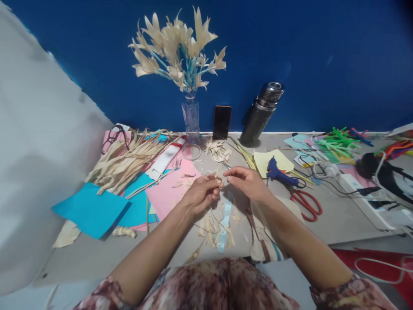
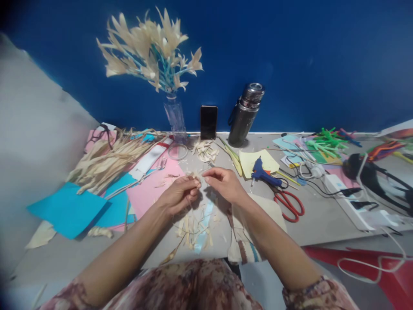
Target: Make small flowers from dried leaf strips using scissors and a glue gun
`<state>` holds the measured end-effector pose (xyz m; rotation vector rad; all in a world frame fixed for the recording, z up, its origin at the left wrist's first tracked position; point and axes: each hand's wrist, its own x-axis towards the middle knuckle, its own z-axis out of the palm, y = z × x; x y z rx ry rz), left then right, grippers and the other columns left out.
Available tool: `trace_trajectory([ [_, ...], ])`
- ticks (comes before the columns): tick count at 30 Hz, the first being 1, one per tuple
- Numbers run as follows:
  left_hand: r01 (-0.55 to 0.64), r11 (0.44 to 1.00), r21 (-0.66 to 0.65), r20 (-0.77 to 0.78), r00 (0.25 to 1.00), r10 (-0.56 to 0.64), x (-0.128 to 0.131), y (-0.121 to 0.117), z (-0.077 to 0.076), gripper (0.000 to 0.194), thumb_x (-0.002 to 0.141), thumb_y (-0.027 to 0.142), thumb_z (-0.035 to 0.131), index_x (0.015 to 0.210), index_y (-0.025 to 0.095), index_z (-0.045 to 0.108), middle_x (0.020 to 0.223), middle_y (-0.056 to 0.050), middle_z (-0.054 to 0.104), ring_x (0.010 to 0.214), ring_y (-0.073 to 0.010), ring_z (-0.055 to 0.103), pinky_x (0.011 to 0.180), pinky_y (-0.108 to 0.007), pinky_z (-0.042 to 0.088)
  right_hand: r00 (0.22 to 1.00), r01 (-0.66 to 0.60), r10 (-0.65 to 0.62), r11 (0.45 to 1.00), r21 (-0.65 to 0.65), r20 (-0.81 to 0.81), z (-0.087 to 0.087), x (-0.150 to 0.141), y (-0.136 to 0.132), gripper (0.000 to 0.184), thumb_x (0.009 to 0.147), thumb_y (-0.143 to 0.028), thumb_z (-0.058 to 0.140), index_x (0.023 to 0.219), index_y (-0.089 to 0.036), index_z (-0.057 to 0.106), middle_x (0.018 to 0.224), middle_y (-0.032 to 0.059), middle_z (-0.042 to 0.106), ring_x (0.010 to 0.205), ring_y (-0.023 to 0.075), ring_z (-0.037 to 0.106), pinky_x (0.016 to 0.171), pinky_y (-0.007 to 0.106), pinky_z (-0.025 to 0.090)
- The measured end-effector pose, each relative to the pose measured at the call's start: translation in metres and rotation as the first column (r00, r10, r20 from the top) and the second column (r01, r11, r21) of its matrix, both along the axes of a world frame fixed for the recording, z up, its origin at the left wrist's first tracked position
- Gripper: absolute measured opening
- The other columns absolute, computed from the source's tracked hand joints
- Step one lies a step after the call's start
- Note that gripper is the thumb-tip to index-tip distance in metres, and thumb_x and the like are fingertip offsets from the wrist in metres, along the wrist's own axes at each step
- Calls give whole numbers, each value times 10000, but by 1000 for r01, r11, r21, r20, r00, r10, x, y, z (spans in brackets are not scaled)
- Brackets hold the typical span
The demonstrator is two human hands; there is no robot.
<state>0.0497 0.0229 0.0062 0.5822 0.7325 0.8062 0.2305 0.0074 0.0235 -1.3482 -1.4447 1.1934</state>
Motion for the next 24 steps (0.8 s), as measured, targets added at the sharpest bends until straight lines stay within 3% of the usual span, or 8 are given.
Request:
trace_trajectory([
  [5, -16, 998, -62, 112, 993, 22, -2, -1, -7, 262, 639, 150, 836, 749, 125, 600, 581, 30, 569, 448, -32, 470, 426, -139, 365, 996, 35, -32, 999, 36, -79, -7, -16, -4, 232, 789, -364, 722, 941, -189, 704, 794, 9, 661, 696, 150, 584, 656, 283, 451],
  [10, -87, 995, -49, 136, 986, 93, 2, -3, -8, 308, 611, 163, 862, 724, 123, 578, 534, 52, 526, 437, -31, 460, 428, -137, 352, 967, 138, -188, 954, 267, 171, -1, -31, -14, 189, 788, -332, 743, 876, -194, 650, 725, -21, 599, 572, 120, 499, 577, 265, 417],
  [14, -143, 989, -38, 170, 974, 148, 7, -5, -8, 340, 567, 140, 882, 725, 119, 581, 548, 52, 549, 438, -24, 458, 434, -137, 355, 894, 119, -343, 804, 583, 290, -1, -45, -20, 44, 870, -216, 653, 831, -199, 643, 826, 28, 658, 670, 146, 577, 657, 282, 470],
  [17, -133, 991, -28, 191, 972, 136, 7, -6, -7, 339, 570, 153, 888, 731, 117, 593, 539, 55, 544, 445, -24, 459, 440, -134, 354, 860, 66, -416, 665, 744, 296, -2, -47, -23, 74, 910, -156, 606, 867, -199, 650, 887, 65, 706, 824, 180, 648, 741, 297, 513],
  [20, -138, 990, 15, 160, 978, 134, 3, -4, -5, 326, 607, 212, 886, 711, 121, 591, 539, 49, 548, 448, -31, 467, 439, -142, 363, 816, -62, -446, 565, 823, 367, 1, -36, -27, 100, 901, -102, 621, 943, -188, 648, 946, 82, 743, 900, 194, 677, 817, 319, 526],
  [24, -217, 968, 127, -8, 976, 220, -5, 1, 0, 322, 616, 263, 881, 731, 124, 614, 641, 7, 643, 443, -42, 495, 415, -159, 361, 759, -246, -451, 468, 849, 469, 11, -12, -32, 179, 878, -77, 651, 1020, -185, 642, 944, 89, 755, 853, 205, 673, 766, 333, 524],
])
